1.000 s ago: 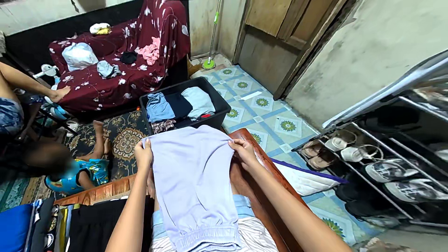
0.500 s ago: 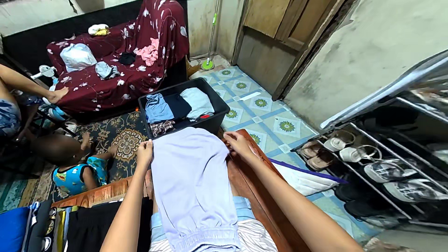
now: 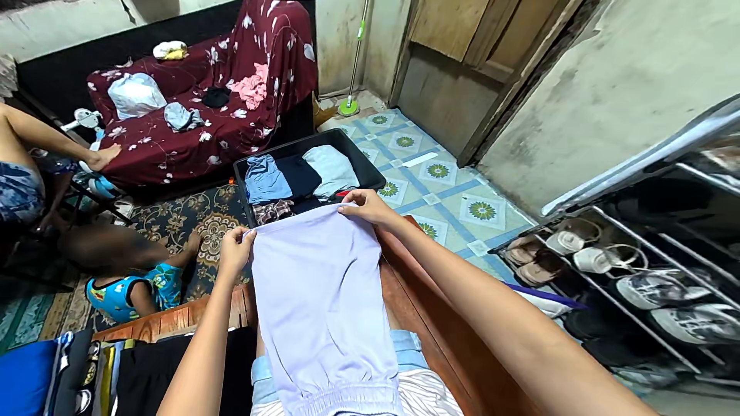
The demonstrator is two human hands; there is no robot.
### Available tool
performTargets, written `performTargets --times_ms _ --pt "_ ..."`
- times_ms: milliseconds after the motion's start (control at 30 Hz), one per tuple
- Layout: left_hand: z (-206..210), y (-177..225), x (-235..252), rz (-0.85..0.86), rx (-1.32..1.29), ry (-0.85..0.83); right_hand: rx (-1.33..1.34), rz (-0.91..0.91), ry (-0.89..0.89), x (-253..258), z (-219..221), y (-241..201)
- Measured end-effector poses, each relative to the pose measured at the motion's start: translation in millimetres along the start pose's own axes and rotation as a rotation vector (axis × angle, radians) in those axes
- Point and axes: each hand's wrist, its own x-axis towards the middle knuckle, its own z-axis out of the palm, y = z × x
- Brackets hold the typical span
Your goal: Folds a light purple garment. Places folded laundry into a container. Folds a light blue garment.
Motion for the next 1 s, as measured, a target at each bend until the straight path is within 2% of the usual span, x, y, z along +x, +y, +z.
performTargets --times_ms 167,300,400,467,533,633,667,733,800,1000 --pt "7 4 1 -0.011 0.104 0.09 -0.058 -0.039 0.101 9 7 22" --pt "18 -17 6 -0.065 0.253 0.026 -0.483 -0.003 0.068 -3 15 31" --pt "10 -26 0 -0.046 0.341 0.053 -0.718 -0.099 0.087 -21 12 19" --pt "-2 -13 -21 -0.036 0.303 0.11 -0.693 -0.107 0.16 -45 6 4" --pt "-17 7 -61 -0.093 0.253 0.11 -0.555 0.048 0.21 -86 6 -8" --pt "-28 19 -110 -0.279 0.212 -0.096 -0.264 0.424 0.097 -145 15 -15" --pt "-25 17 -120 -0.321 0.181 -0.167 -0.176 0.489 0.066 -161 23 -18" --pt "-13 14 -129 -0.319 0.119 -0.222 -0.048 0.48 0.072 -173 34 -9" --pt "-5 14 -124 -0.291 0.114 -0.197 -0.013 0.406 0.141 -163 34 12" --pt "-6 5 -123 -0.319 0.131 -0.154 -0.409 0.379 0.165 -165 23 6"
